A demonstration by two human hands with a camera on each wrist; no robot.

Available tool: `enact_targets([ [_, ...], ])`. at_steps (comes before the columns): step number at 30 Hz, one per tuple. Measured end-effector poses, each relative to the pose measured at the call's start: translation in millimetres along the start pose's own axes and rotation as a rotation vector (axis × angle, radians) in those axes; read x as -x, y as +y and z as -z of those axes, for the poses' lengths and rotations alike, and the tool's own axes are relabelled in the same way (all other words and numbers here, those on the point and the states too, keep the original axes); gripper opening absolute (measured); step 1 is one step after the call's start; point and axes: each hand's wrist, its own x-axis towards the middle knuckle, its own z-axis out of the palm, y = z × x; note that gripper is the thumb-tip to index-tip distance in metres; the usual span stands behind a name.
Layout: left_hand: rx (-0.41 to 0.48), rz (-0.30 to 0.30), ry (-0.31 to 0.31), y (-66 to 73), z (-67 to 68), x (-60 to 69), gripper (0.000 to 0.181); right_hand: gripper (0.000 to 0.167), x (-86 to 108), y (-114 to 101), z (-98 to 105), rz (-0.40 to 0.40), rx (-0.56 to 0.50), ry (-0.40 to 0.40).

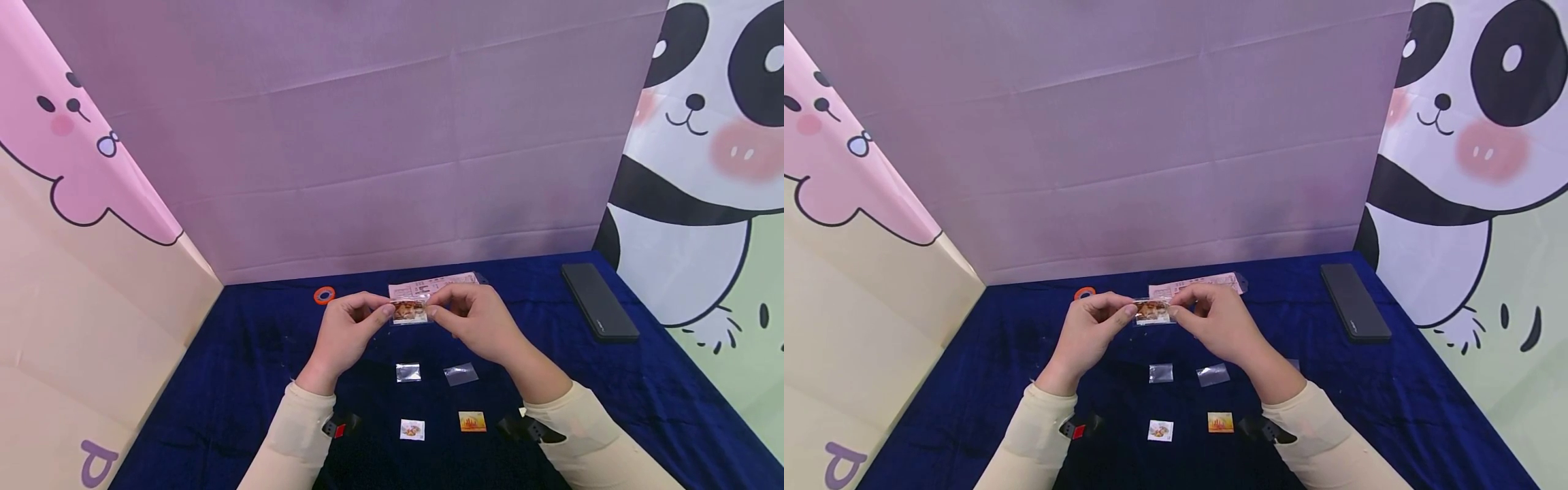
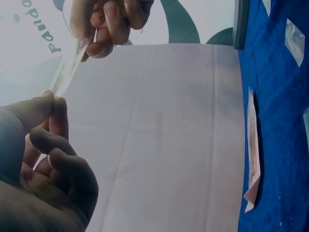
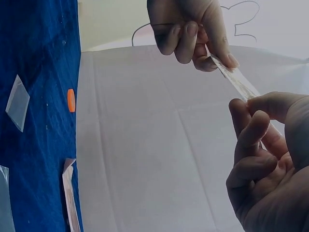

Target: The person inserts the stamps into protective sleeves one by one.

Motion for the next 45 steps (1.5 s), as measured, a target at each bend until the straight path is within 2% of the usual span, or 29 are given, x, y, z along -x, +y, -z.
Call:
enact_targets([
  [8, -0.014, -0.001, 0.006, -0.2, 0.3, 0.7, 0.009, 0.007, 0.8, 0.1, -0.2, -0.006, 0.017, 0.006],
  [17, -0.021, -0.029, 0.015, -0.7, 3.3, 0.5, 0.007, 0.006, 0.2, -1.4, -2.1, -0.003, -0.003, 0.002],
  [23, -0.057, -0.033, 0.052, -3.3, 14.9, -0.1, 0.008, 0.010, 0.6, -1.4, -3.7, -0.023, -0.017, -0.014],
  [30, -0.124, 0.001, 0.091, -13.5, 32.7, -2.7, 0.011, 0.009, -0.2, -1.4, -2.4, -0.032, 0.003, -0.017],
  [37, -0.129, 0.044, 0.104, -23.6, 43.9, 0.6, 0.012, 0.008, 1.0, 2.0, -5.3, -0.032, 0.073, -0.049],
  [45, -0.147, 0.142, 0.116, -33.6, 53.7, 5.7, 0.013, 0.007, 10.6, 8.2, -9.4, -0.063, 0.106, -0.075],
])
